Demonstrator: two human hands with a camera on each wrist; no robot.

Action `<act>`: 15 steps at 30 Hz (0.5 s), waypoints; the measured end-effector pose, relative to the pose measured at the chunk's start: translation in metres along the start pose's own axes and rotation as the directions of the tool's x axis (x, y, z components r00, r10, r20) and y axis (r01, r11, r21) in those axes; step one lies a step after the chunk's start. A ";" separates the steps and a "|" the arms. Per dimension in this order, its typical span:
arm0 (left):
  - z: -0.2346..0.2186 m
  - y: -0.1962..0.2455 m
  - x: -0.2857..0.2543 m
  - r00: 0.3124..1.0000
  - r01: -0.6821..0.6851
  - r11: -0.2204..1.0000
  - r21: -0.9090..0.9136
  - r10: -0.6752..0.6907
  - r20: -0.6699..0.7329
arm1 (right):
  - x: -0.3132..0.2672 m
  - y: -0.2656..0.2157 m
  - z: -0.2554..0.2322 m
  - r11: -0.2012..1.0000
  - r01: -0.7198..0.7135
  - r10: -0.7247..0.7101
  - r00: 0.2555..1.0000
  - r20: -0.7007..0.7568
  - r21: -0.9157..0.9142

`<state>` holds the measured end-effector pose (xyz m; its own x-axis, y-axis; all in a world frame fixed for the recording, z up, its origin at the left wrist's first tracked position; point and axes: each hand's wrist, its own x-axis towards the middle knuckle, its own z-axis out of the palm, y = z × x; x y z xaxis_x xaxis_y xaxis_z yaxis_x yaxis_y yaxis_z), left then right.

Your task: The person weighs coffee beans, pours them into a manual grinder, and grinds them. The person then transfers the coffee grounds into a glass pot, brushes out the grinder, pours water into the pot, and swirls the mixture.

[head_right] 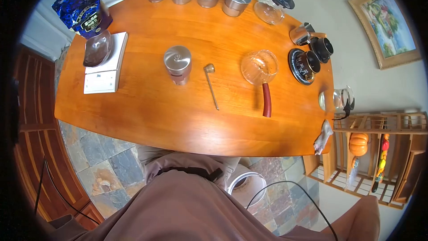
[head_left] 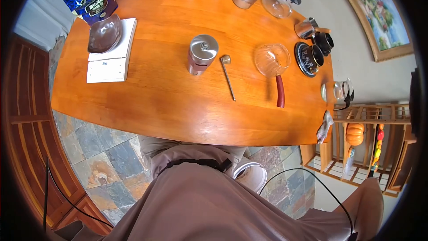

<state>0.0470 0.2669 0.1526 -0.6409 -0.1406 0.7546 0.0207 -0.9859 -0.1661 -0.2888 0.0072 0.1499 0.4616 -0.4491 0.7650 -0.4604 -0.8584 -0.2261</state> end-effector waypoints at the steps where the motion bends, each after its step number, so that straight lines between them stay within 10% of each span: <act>1: 0.001 -0.002 0.002 1.000 -0.009 1.000 0.005 0.009 -0.005 | -0.001 0.000 0.000 1.000 0.001 -0.001 1.000 0.002 0.008; 15: 0.054 -0.007 0.064 0.961 0.085 0.976 0.202 -0.027 -0.276 | 0.026 0.000 -0.008 0.993 0.110 -0.094 0.960 -0.263 0.047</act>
<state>0.0470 0.2596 0.2363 -0.8279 -0.0834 0.5546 0.1204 -0.9923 0.0305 -0.2828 -0.0022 0.1750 0.2873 -0.2853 0.9144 -0.3704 -0.9134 -0.1686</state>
